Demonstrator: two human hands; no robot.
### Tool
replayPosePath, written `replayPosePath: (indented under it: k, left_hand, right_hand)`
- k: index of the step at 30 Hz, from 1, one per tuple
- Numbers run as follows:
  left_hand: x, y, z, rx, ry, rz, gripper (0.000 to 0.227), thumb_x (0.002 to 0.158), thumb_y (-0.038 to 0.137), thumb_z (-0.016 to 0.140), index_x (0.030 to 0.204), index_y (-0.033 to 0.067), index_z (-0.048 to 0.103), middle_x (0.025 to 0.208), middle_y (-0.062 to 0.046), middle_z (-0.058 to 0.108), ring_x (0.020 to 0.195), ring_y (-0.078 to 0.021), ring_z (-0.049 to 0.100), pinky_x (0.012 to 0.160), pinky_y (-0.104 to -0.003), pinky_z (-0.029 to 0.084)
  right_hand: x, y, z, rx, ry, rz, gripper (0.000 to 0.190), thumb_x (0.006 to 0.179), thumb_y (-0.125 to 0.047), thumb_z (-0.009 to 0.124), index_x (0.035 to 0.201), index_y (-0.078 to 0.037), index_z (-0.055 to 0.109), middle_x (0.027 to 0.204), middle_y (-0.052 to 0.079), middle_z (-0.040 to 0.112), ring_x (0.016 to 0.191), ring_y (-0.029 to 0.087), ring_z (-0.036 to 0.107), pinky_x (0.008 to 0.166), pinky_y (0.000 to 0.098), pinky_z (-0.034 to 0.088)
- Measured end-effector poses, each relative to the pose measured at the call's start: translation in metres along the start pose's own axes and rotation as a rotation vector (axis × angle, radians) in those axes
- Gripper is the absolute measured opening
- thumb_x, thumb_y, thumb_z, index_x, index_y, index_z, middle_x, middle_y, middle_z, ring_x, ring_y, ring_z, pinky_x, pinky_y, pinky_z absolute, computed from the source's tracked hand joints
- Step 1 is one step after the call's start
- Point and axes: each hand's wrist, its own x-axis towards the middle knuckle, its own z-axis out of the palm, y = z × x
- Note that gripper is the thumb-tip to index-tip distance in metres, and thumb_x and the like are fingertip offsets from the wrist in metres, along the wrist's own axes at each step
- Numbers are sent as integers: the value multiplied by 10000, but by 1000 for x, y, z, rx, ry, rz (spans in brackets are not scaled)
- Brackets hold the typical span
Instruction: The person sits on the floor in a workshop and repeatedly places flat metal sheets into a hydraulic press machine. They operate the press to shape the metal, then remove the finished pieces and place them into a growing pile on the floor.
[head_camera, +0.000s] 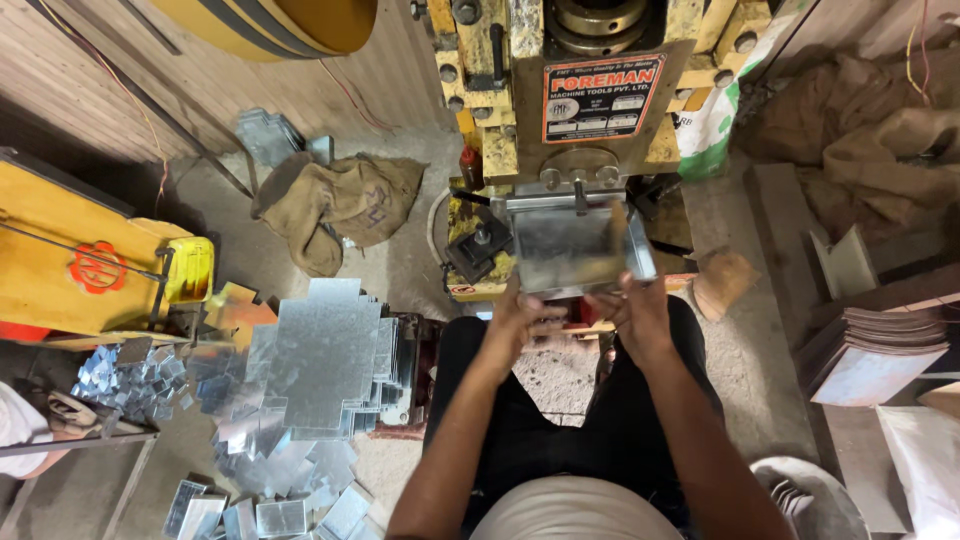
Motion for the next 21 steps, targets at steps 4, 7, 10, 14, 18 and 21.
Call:
replayPosePath:
  k: [4,7,10,14,18,21]
  left_hand:
    - [10,-13,1,397,227,163,849,931,148,688,1607,-2,196,1121,-218,744,696,-195,620,580,-292,540]
    - [40,-13,-9,349,244,308,758,950,49,691,1595,-34,302,1136,-176,752,717,-141,629,616,-258,534]
    - [72,-12,-21,264,222,398,707,944,-3,669,1573,-39,349,1117,-148,742,801,-106,684,693,-245,582]
    - [77,-13,-33,364,242,327,715,918,-16,722,1557,-6,404,1039,-124,768,812,-110,694,717,-251,603]
    - [72,-19,-35,294,274,350,659,880,2,754,1470,-13,462,969,-112,763,839,-116,713,748,-255,602]
    - [75,-17,-33,329,346,419,522,856,23,806,1296,-19,528,892,-81,734,827,-114,722,737,-256,603]
  right_hand:
    - [7,5,-3,-220,41,84,758,922,44,668,1522,-100,228,1324,194,564,1084,287,722,906,429,603]
    - [30,2,-6,-272,86,125,692,985,75,626,1526,-11,201,1255,267,611,1085,333,753,924,425,600]
    - [46,-4,-4,-359,-31,-12,824,955,79,571,1643,-128,169,1201,215,631,1041,292,719,905,405,621]
    - [53,-2,-6,-435,-3,-47,794,933,110,595,1600,-88,213,1096,215,688,995,288,734,879,393,660]
    - [49,1,-14,-466,40,-67,810,913,121,666,1599,-59,276,1066,200,710,950,275,738,842,380,665]
    - [48,-4,-12,-511,107,-63,847,852,113,721,1566,-56,296,1101,172,724,976,235,748,801,361,673]
